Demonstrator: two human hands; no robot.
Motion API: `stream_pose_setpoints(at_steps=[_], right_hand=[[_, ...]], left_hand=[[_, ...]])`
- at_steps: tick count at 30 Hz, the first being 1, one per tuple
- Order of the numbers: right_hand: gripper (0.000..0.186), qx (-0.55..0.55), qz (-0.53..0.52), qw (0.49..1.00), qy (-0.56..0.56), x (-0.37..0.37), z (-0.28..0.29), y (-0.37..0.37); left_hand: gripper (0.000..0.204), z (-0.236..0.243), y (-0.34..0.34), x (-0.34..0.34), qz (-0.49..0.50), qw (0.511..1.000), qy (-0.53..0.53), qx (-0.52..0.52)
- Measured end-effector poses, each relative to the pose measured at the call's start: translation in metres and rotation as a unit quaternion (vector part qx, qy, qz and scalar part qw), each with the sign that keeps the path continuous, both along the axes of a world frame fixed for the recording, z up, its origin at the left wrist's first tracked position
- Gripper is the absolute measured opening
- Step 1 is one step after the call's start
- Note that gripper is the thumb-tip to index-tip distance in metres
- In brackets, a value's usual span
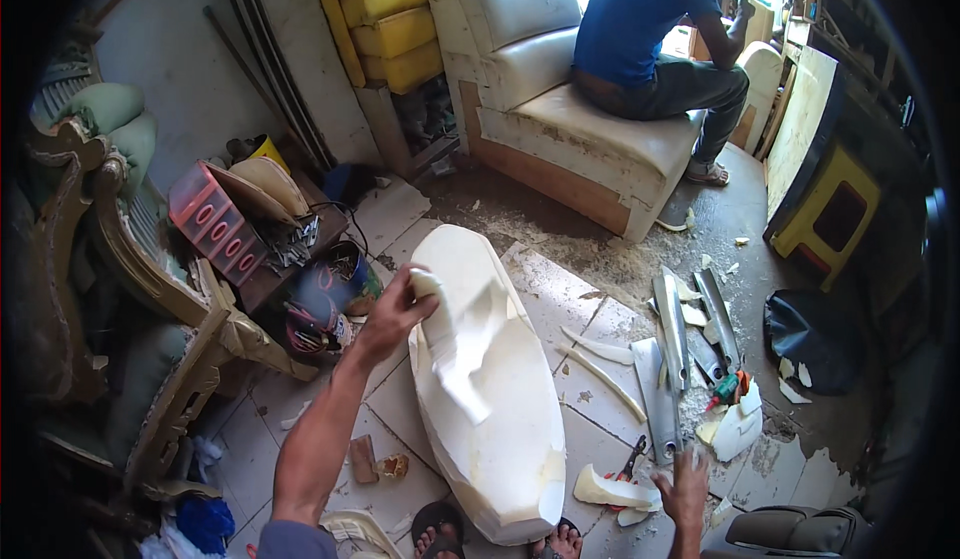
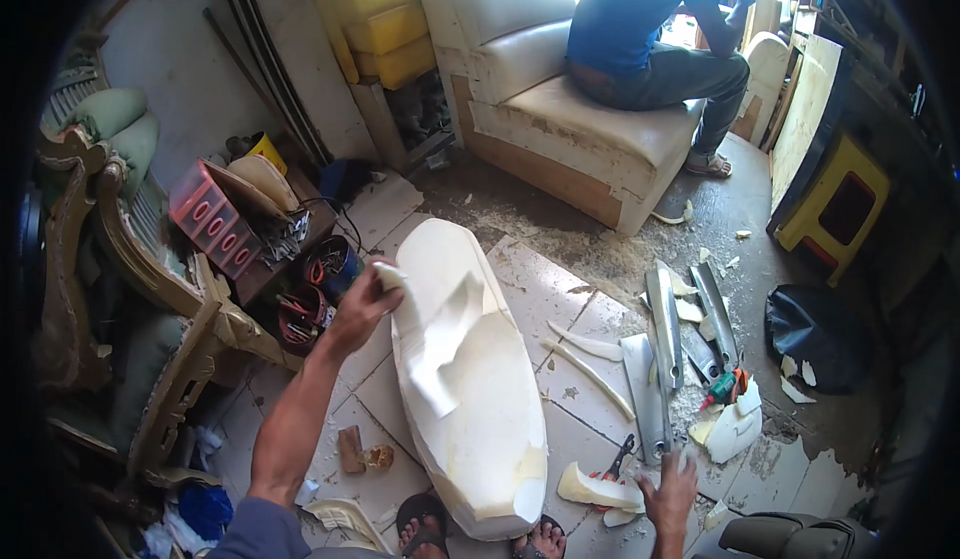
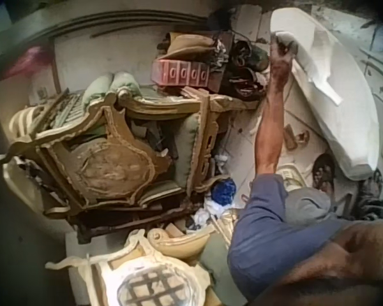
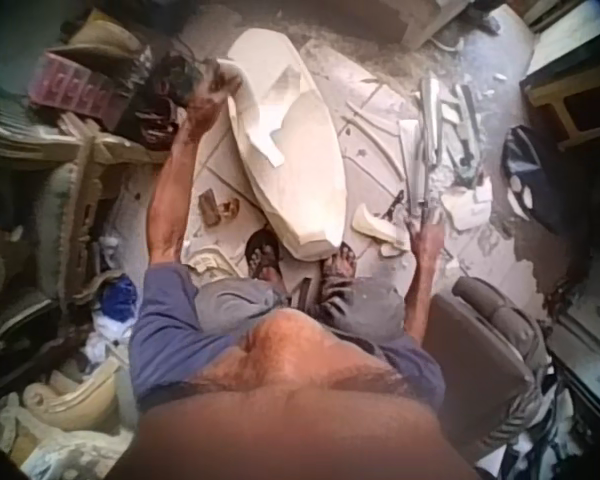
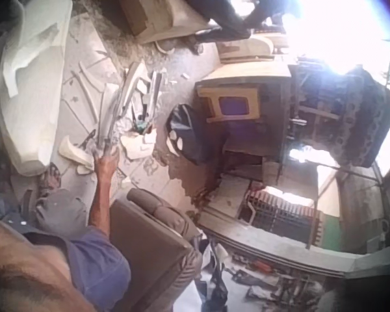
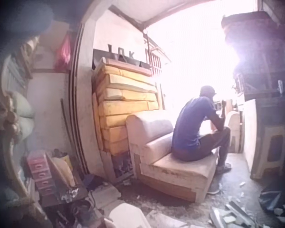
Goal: The person shapes a large piece of white foam by using a long blade to trim the edges and a small brush to apply adhesive to a corner, then attaches a smaller foam piece.
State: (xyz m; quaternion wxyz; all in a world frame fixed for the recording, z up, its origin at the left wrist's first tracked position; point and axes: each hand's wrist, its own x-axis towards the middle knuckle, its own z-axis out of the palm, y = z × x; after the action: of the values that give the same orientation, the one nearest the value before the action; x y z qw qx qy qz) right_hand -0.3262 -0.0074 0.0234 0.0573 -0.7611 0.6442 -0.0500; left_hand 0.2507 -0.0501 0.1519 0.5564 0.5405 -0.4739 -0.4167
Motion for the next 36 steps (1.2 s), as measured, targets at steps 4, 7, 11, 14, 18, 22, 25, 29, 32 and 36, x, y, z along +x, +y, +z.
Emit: stream_pose_setpoints(at_steps=[4, 7, 11, 14, 18, 22, 25, 29, 32, 36], right_hand=[[0.097, -0.075, 0.169, 0.940, -0.286, 0.136, 0.043, -0.030], [0.077, -0.059, 0.444, 0.868, -0.212, 0.246, 0.105, -0.015], [0.028, 0.224, 0.518, 0.793, -0.230, 0.260, 0.095, -0.015], [0.021, 0.313, 0.271, 0.775, -0.477, 0.202, 0.080, -0.037], [0.035, 0.431, -0.022, 0.606, -0.668, 0.159, 0.077, -0.049], [0.043, 0.404, -0.065, 0.549, -0.728, 0.153, 0.053, -0.036], [0.041, 0.389, -0.065, 0.554, -0.733, 0.158, 0.063, -0.034], [0.044, 0.377, -0.070, 0.553, -0.740, 0.164, 0.055, -0.029], [0.046, 0.379, -0.034, 0.602, -0.702, 0.169, 0.065, -0.026], [0.046, 0.405, 0.120, 0.720, -0.551, 0.164, 0.100, -0.020]], left_hand=[[0.028, 0.012, 0.061, -0.048, 0.090, 0.957, 0.268, -0.066], [0.032, 0.010, 0.105, -0.058, 0.024, 0.952, 0.296, -0.075], [0.028, 0.015, 0.145, -0.036, 0.245, 0.911, 0.302, -0.135], [0.031, 0.004, 0.265, 0.070, 0.468, 0.868, 0.102, -0.132], [0.081, -0.056, 0.436, 0.098, 0.647, 0.565, -0.427, 0.284], [0.081, -0.170, 0.443, -0.038, 0.543, 0.649, -0.434, 0.309], [0.070, -0.197, 0.354, -0.146, 0.255, 0.847, 0.228, 0.406], [0.069, -0.164, 0.266, -0.188, 0.134, 0.826, 0.351, 0.420], [0.061, -0.216, 0.259, -0.154, 0.137, 0.799, 0.468, 0.352], [0.065, -0.173, 0.199, -0.112, 0.181, 0.777, 0.486, 0.356]])
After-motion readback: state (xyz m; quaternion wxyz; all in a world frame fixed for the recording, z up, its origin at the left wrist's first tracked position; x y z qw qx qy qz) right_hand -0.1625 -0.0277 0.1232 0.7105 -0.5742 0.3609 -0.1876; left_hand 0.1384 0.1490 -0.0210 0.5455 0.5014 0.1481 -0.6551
